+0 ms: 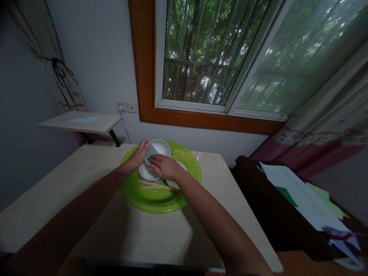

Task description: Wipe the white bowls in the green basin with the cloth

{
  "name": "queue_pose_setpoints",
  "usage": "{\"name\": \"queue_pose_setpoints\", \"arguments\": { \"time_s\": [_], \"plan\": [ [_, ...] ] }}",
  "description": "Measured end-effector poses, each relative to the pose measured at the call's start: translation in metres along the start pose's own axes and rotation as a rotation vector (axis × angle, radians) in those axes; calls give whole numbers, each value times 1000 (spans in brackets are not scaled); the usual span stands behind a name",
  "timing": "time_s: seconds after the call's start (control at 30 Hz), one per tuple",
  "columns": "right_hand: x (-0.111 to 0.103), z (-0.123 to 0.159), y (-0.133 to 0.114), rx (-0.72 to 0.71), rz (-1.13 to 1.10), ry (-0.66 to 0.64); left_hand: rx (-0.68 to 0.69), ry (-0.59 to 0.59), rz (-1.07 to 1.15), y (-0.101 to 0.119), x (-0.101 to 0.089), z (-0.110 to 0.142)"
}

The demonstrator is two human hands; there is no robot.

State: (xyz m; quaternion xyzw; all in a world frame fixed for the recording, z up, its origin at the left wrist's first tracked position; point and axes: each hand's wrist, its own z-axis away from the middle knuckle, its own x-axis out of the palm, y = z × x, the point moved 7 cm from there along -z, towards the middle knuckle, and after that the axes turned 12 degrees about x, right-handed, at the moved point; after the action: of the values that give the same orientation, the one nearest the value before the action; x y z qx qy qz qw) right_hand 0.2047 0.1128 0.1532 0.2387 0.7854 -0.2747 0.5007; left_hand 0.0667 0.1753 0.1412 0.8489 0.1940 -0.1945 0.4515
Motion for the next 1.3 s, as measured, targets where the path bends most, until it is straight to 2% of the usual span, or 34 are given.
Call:
{"name": "queue_pose_setpoints", "arguments": {
  "time_s": [0.17, 0.4, 0.57, 0.67, 0.77, 0.97, 1.13, 1.3],
  "plan": [
    [2, 1, 0, 16, 132, 30, 24, -56, 60, 1, 5, -1],
    [3, -2, 8, 182, 289, 115, -21, -3, 30, 0, 1, -2],
    [-1, -7, 3, 238, 359, 64, -20, 41, -61, 1, -5, -2],
    [1, -7, 1, 219, 346, -33, -21, 52, -90, 1, -8, -1],
    [4, -3, -1, 128, 261, -90, -46, 38, -103, 1, -9, 0],
    [9, 2, -2, -10, 76, -55, -57, 41, -64, -2, -8, -2],
    [17, 2, -2, 16, 161, -27, -5, -2, -31, 2, -3, -3],
    [20, 0, 9, 157, 343, 5, 21, -33, -14, 8, 1, -1]
  ]
}}
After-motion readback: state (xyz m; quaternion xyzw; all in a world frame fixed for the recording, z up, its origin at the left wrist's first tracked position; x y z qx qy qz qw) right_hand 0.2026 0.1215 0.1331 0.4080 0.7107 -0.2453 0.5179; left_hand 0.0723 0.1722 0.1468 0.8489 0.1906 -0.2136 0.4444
